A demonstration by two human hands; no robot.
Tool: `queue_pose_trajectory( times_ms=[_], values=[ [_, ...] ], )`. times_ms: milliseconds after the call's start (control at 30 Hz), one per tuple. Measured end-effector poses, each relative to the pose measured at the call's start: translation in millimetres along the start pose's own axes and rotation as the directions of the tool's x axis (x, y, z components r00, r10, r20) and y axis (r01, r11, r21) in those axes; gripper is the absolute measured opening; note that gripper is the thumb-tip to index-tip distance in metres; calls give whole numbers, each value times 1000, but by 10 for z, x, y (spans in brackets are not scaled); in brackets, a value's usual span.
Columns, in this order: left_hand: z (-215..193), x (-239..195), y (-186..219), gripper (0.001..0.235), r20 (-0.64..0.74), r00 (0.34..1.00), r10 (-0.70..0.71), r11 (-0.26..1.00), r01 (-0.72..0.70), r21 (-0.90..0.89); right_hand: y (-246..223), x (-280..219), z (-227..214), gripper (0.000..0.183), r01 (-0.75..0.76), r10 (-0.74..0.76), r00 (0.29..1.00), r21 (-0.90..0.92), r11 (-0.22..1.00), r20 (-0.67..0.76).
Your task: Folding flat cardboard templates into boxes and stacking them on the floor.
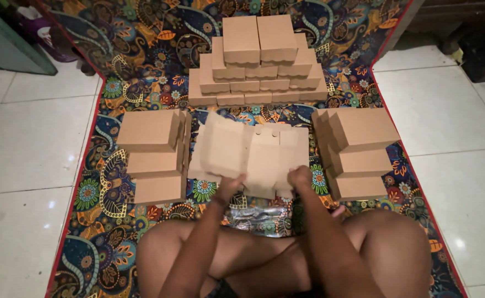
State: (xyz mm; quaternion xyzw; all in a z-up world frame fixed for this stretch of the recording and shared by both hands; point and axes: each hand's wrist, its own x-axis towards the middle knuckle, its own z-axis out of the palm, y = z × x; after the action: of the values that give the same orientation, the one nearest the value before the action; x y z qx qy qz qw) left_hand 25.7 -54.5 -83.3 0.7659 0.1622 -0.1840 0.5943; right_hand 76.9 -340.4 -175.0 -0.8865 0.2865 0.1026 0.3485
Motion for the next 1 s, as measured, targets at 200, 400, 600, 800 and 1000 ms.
queue_pose_trajectory(
  times_ms=[200,400,600,800,1000],
  values=[
    [8,-377,263,78,10,996,-90,979,87,187,7,-22,-34,58,-80,18,992,507,858,126],
    [238,1215,-1435,14,80,256,963,30,-401,916,-342,-348,-446,53,-520,-30,791,697,494,611],
    [51,737,-736,7,62,994,-91,514,100,-852,-230,-142,-476,52,-612,6,773,744,267,634],
    [62,44,100,49,320,927,196,322,247,-914,-735,-652,-995,74,-616,-13,768,743,264,641],
    [72,360,-271,43,231,972,-44,348,232,-908,-384,-162,-484,34,-566,1,788,722,398,616]
  ],
)
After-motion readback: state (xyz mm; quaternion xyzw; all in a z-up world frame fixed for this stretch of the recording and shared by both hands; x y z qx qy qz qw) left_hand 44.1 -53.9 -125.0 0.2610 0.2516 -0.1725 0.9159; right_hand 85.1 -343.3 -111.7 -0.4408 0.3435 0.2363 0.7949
